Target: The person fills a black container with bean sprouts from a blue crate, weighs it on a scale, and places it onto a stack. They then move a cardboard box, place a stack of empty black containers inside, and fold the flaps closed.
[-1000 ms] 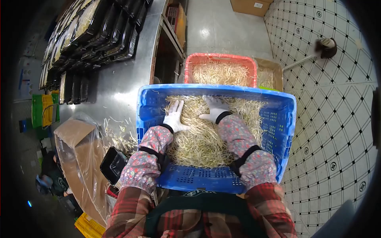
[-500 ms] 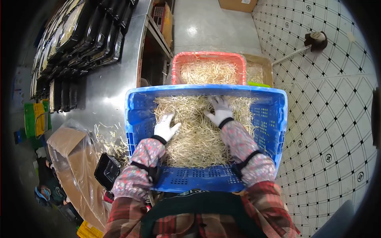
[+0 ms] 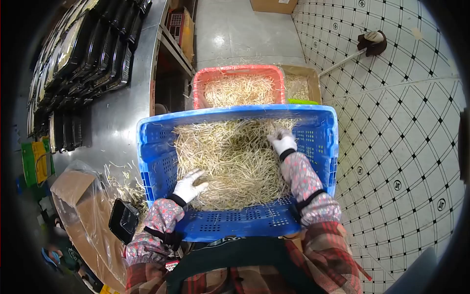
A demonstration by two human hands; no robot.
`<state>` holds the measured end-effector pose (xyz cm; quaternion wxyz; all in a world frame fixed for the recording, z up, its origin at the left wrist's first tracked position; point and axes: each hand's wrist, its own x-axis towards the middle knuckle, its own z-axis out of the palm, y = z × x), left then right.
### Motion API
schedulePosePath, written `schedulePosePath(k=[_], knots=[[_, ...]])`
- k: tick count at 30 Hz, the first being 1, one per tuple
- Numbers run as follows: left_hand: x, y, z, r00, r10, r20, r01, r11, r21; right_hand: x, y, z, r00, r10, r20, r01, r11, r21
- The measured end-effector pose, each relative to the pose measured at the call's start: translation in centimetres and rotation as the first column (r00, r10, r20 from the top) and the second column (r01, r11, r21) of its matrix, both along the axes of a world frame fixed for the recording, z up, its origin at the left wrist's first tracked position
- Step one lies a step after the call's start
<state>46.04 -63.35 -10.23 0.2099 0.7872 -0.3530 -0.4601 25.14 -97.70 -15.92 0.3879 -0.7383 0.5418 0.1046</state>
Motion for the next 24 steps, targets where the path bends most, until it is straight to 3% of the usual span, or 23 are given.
schedulePosePath(k=[1,3,5,7,8,9,11,12,13,14,15,17,19,21,23,24], knots=[[0.1,-0.5,0.2,1.000,0.028,0.014,-0.027,1.000,-0.015,0.1,-0.9,-1.7,0.978,-0.051,-0.200,0.004,0.973,-0.230],[0.0,-1.0,0.5,0.998,0.056,0.035,-0.055,0.998,-0.022,1.2,-0.4,-3.1,0.946,-0.205,-0.253,0.169,0.973,-0.157],[0.0,-0.8,0.5,0.995,0.080,0.057,-0.079,0.996,-0.030,1.5,0.1,-5.1,0.934,-0.227,-0.275,0.190,0.970,-0.155],[0.1,-0.3,0.4,0.992,0.112,0.061,-0.108,0.992,-0.060,-0.3,-1.0,-7.8,0.979,-0.193,-0.060,0.195,0.981,0.017],[0.2,0.0,0.7,0.988,0.134,0.080,-0.129,0.990,-0.062,-1.0,-2.0,-8.4,0.974,-0.214,-0.077,0.221,0.969,0.112],[0.6,0.2,0.6,0.986,0.143,0.084,-0.137,0.988,-0.069,-2.6,-2.9,-9.2,0.990,-0.123,0.069,0.119,0.991,0.058],[0.9,1.2,-0.5,0.972,0.222,0.082,-0.215,0.973,-0.088,-3.0,-2.9,-4.8,0.879,-0.185,0.440,0.157,0.982,0.101],[0.7,1.5,-1.3,0.896,0.411,-0.171,-0.431,0.896,-0.105,-3.3,-3.3,-4.5,0.842,-0.173,0.510,0.121,0.984,0.133],[0.9,2.1,-2.5,0.845,0.458,-0.276,-0.507,0.849,-0.145,-3.6,-3.6,-4.5,0.799,-0.169,0.577,0.084,0.982,0.171],[1.1,2.0,-2.2,0.879,0.447,-0.165,-0.469,0.873,-0.134,-3.6,-4.1,-4.8,0.915,-0.034,0.401,-0.015,0.993,0.118],[1.3,1.5,-1.9,0.906,0.420,-0.055,-0.423,0.897,-0.126,-2.0,-3.7,-0.8,0.927,0.009,0.375,-0.089,0.976,0.198],[1.2,0.7,-1.8,0.874,0.464,-0.146,-0.485,0.857,-0.173,1.7,-1.7,4.6,0.730,-0.021,0.683,-0.210,0.945,0.252],[1.2,-1.0,0.2,0.803,0.539,-0.255,-0.596,0.744,-0.303,5.5,0.6,9.8,0.790,0.308,0.529,-0.478,0.851,0.219],[2.2,-1.1,-0.8,0.830,0.528,-0.180,-0.558,0.794,-0.241,7.9,2.9,9.9,0.571,0.668,0.477,-0.758,0.652,-0.006],[2.5,-1.9,-1.4,0.840,0.543,-0.017,-0.517,0.790,-0.330,9.8,3.0,9.4,0.575,0.736,0.358,-0.798,0.601,0.046],[2.6,-2.4,-1.2,0.833,0.553,0.015,-0.522,0.794,-0.311,10.1,2.7,7.1,0.630,0.715,0.303,-0.763,0.642,0.074]])
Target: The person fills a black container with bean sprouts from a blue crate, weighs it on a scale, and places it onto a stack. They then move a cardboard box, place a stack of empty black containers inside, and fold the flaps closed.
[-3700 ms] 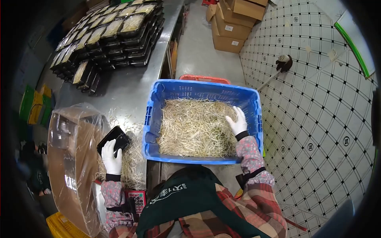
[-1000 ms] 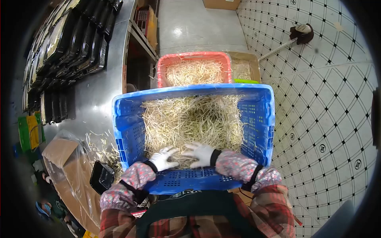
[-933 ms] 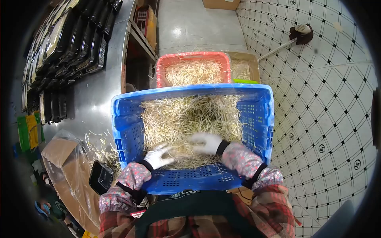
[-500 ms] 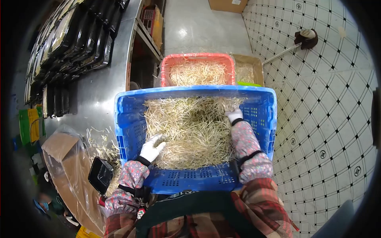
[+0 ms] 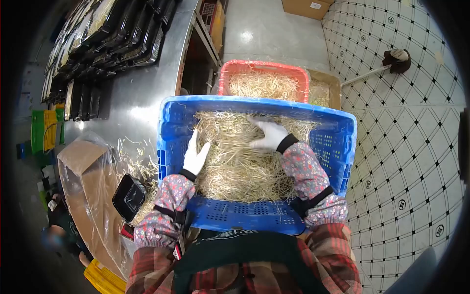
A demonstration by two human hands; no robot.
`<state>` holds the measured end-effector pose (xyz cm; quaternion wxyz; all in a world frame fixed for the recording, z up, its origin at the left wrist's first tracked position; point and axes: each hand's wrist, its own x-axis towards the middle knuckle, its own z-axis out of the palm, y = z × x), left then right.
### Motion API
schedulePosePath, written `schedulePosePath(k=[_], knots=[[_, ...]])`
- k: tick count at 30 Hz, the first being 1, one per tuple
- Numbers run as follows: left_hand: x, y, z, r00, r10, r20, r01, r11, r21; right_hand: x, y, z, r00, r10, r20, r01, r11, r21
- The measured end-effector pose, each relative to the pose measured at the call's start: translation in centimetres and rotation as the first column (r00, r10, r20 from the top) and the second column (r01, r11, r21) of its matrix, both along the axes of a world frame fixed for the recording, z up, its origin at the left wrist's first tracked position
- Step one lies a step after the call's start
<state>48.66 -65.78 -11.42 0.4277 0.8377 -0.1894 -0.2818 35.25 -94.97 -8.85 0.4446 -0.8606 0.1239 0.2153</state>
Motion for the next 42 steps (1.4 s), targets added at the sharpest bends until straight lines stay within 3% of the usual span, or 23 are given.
schedulePosePath(k=[1,3,4,5,7,9,11,12,16,18,21,22,25,27,30,31,33,35,36,37,39,41,42], knots=[[0.1,-0.6,-0.3,1.000,0.006,-0.003,-0.006,1.000,0.006,0.2,0.2,-1.6,0.993,-0.081,0.083,0.089,0.991,-0.097],[0.4,-1.7,-1.3,0.932,-0.211,0.293,0.159,0.969,0.191,1.5,1.0,-2.8,0.995,-0.056,-0.082,0.041,0.982,-0.182],[0.3,-2.2,-1.9,0.891,-0.327,0.314,0.253,0.933,0.256,1.6,1.9,-5.6,1.000,-0.015,-0.026,0.009,0.974,-0.226],[-0.2,-2.3,-2.4,0.861,-0.433,0.267,0.331,0.875,0.353,1.6,3.0,-5.4,1.000,-0.013,-0.025,0.007,0.974,-0.227],[-2.1,-1.7,-2.1,0.759,-0.645,-0.083,0.596,0.639,0.486,0.0,6.4,-4.8,0.998,0.012,-0.066,-0.028,0.966,-0.258],[-4.7,1.4,-2.5,0.669,-0.730,-0.136,0.700,0.558,0.446,-2.6,9.0,-1.9,0.958,0.224,-0.179,-0.275,0.899,-0.342],[-5.7,3.8,0.1,0.572,-0.793,-0.208,0.774,0.439,0.455,-6.5,11.2,-1.3,0.920,0.333,-0.208,-0.379,0.893,-0.243],[-5.9,4.8,0.4,0.537,-0.813,-0.226,0.770,0.364,0.523,-8.2,12.0,-0.8,0.928,0.325,-0.184,-0.366,0.888,-0.279],[-7.7,4.4,1.5,0.578,-0.804,-0.138,0.651,0.353,0.672,-8.7,13.3,-0.5,0.951,0.265,-0.159,-0.307,0.863,-0.400],[-8.6,3.5,0.8,0.696,-0.712,-0.096,0.552,0.444,0.706,-7.1,13.1,-1.4,0.967,0.239,-0.094,-0.253,0.828,-0.500],[-8.5,3.6,-1.8,0.777,-0.614,-0.140,0.547,0.550,0.631,-5.3,13.2,-3.5,0.983,0.138,-0.125,-0.172,0.930,-0.326],[-8.7,3.6,-1.8,0.833,-0.533,-0.150,0.486,0.573,0.660,-5.0,13.4,-3.8,0.995,0.055,-0.078,-0.080,0.932,-0.353],[-8.3,3.7,-1.9,0.827,-0.477,-0.298,0.555,0.601,0.575,-4.8,11.6,-4.1,0.973,0.059,-0.222,-0.115,0.962,-0.247],[-7.7,2.3,2.9,0.776,-0.559,-0.291,0.613,0.560,0.558,-5.6,8.8,-4.7,0.993,-0.060,-0.105,0.029,0.962,-0.271],[-7.1,4.8,3.6,0.606,-0.785,-0.127,0.686,0.436,0.582,-5.4,2.6,-0.7,0.966,-0.255,-0.048,0.233,0.934,-0.270],[-7.0,5.3,3.8,0.599,-0.800,-0.026,0.684,0.495,0.536,-5.0,1.0,1.1,0.962,-0.246,-0.122,0.201,0.933,-0.298],[-7.0,3.9,5.2,0.538,-0.842,0.034,0.712,0.476,0.516,-4.2,0.9,3.1,0.968,-0.243,0.068,0.251,0.903,-0.348],[-8.0,1.4,5.6,0.516,-0.806,0.289,0.687,0.591,0.423,-2.9,2.8,2.6,0.968,-0.220,0.118,0.242,0.942,-0.232],[-8.4,0.4,5.2,0.526,-0.782,0.334,0.660,0.623,0.419,-2.5,4.2,1.1,0.989,-0.142,0.045,0.148,0.952,-0.269],[-8.6,-0.2,4.8,0.581,-0.755,0.303,0.645,0.655,0.394,-2.0,4.8,0.7,0.997,-0.044,-0.068,0.033,0.987,-0.155],[-8.6,-0.4,4.5,0.636,-0.704,0.315,0.590,0.707,0.390,-2.4,5.4,0.2,0.988,0.060,-0.141,-0.102,0.944,-0.313],[-8.3,0.8,3.7,0.684,-0.646,0.337,0.534,0.759,0.371,-3.7,4.8,0.1,0.986,-0.125,-0.111,0.082,0.942,-0.326],[-8.2,1.4,3.3,0.679,-0.689,0.255,0.570,0.713,0.408,-4.7,4.1,0.0,0.976,-0.199,-0.089,0.170,0.949,-0.265]])
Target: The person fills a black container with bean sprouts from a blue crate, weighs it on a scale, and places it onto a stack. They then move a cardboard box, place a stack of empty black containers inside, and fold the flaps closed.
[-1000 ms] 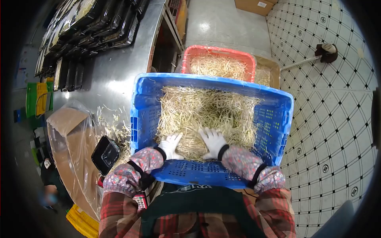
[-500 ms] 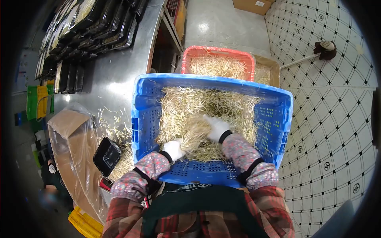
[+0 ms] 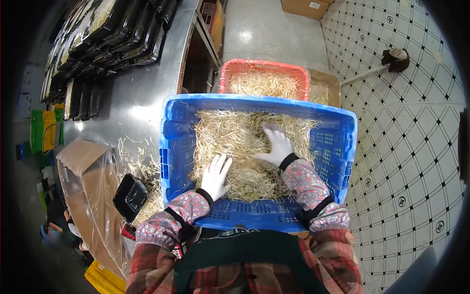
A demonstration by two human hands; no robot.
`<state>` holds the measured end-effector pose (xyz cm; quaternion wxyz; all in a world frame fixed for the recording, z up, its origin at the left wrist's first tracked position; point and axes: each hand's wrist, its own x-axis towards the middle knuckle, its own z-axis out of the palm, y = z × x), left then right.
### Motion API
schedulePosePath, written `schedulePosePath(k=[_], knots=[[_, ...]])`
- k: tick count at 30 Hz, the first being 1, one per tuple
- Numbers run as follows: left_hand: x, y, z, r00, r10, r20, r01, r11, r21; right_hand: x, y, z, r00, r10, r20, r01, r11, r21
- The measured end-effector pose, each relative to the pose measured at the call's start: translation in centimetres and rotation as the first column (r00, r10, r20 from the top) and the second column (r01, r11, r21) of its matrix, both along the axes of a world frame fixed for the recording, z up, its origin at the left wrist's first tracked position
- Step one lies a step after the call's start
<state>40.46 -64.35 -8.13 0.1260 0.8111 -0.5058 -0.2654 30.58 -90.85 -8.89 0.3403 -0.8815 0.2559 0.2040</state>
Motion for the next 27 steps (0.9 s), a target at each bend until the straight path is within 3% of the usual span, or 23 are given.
schedulePosePath(k=[1,3,7,8,13,15,16,19,20,21,23,25,27], knots=[[0.0,0.0,-0.3,1.000,-0.004,-0.005,0.004,1.000,-0.001,-1.1,0.1,0.0,0.997,-0.014,0.080,0.018,0.999,-0.045],[0.1,-0.5,-0.8,0.980,-0.176,0.087,0.168,0.981,0.093,-2.7,1.6,-0.4,0.995,0.082,0.052,-0.073,0.984,-0.160],[1.6,-4.6,-2.1,0.960,-0.255,0.118,0.238,0.961,0.145,-3.4,4.8,-2.1,0.936,0.293,-0.193,-0.332,0.918,-0.215],[2.4,-6.2,-1.3,0.961,-0.265,0.080,0.241,0.942,0.232,-2.9,4.8,-2.5,0.943,0.272,-0.191,-0.313,0.920,-0.236],[4.3,-9.1,-3.6,0.988,-0.154,-0.011,0.151,0.950,0.274,-2.2,4.1,-4.5,0.980,0.197,-0.042,-0.201,0.952,-0.232],[4.1,-8.5,-4.7,0.993,-0.041,-0.115,0.068,0.969,0.239,-2.6,4.0,-5.8,0.993,0.106,-0.049,-0.111,0.989,-0.101],[4.0,-8.1,-4.9,0.995,-0.025,-0.096,0.048,0.969,0.243,-1.9,3.8,-4.1,0.973,0.125,-0.194,-0.141,0.988,-0.070],[3.2,-7.2,-5.3,0.986,0.077,-0.149,-0.024,0.945,0.326,-3.2,3.1,-4.9,0.979,0.181,-0.091,-0.184,0.983,-0.023],[3.0,-6.6,-5.0,0.987,0.071,-0.144,-0.038,0.976,0.216,-3.4,2.6,-4.5,0.979,0.178,-0.100,-0.182,0.983,-0.026],[2.9,-6.4,-4.8,0.987,0.070,-0.144,-0.037,0.975,0.219,-3.7,2.0,-3.9,0.979,0.178,-0.099,-0.181,0.983,-0.024],[2.8,-6.6,-3.5,0.979,-0.011,-0.202,0.067,0.961,0.269,-4.2,0.4,-2.1,0.988,0.136,0.072,-0.130,0.988,-0.084],[2.6,-5.9,-2.5,0.983,-0.016,-0.184,0.066,0.960,0.271,-6.0,-2.0,-4.3,0.961,0.031,0.275,0.011,0.989,-0.149],[2.8,-3.9,-2.9,0.989,-0.016,-0.145,0.040,0.986,0.164,-5.6,-5.2,-1.1,0.988,-0.154,0.019,0.155,0.972,-0.179]])
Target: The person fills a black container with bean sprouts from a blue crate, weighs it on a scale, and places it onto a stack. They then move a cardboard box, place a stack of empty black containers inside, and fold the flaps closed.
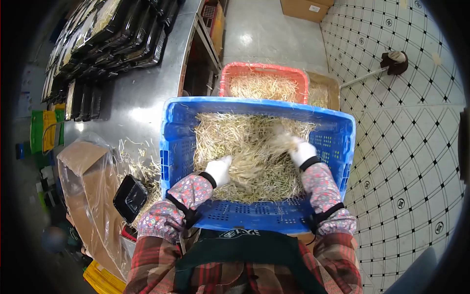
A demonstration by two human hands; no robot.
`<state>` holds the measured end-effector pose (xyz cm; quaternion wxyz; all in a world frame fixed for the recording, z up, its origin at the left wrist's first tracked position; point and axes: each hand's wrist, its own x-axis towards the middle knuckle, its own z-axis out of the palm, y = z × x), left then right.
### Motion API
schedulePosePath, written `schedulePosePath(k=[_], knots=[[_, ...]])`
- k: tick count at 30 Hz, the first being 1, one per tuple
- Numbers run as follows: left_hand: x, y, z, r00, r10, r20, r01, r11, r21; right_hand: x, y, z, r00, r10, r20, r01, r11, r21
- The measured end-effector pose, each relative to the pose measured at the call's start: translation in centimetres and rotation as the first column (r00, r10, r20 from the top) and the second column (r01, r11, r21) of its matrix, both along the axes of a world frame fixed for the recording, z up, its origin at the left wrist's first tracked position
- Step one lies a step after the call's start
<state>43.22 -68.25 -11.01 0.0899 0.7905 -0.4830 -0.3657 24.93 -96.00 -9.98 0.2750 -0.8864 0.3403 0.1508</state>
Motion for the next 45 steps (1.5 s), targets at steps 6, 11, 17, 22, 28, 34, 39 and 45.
schedulePosePath(k=[6,11,17,22,28,34,39,45], knots=[[-1.6,-1.6,3.1,0.980,-0.198,-0.007,0.198,0.979,-0.055,4.9,1.9,2.8,0.999,-0.017,-0.048,0.025,0.985,0.172],[-0.3,-0.6,3.5,0.978,-0.137,0.154,0.133,0.990,0.037,4.7,6.0,-1.9,0.934,0.334,-0.128,-0.319,0.940,0.124],[3.1,3.8,7.3,0.858,0.416,-0.302,-0.484,0.850,-0.207,8.5,6.8,-0.4,0.987,0.108,-0.116,-0.082,0.975,0.208],[5.5,7.4,13.3,0.638,0.665,-0.388,-0.761,0.471,-0.445,5.6,15.4,-0.5,0.915,0.401,-0.036,-0.401,0.916,0.009],[7.6,17.7,17.1,0.276,0.948,-0.156,-0.687,0.081,-0.722,5.7,17.1,-2.0,0.862,0.492,-0.120,-0.500,0.864,-0.051],[8.7,37.9,10.2,-0.247,0.968,-0.051,-0.585,-0.191,-0.788,7.3,16.0,-2.4,0.911,0.408,-0.059,-0.410,0.911,-0.042],[5.7,43.8,4.5,-0.351,0.902,-0.253,-0.749,-0.432,-0.502,7.6,14.7,-0.4,0.930,0.361,-0.074,-0.357,0.932,0.062],[5.1,46.2,-1.2,-0.407,0.872,-0.271,-0.739,-0.489,-0.463,7.0,12.5,0.0,0.965,0.251,0.075,-0.261,0.938,0.228]])
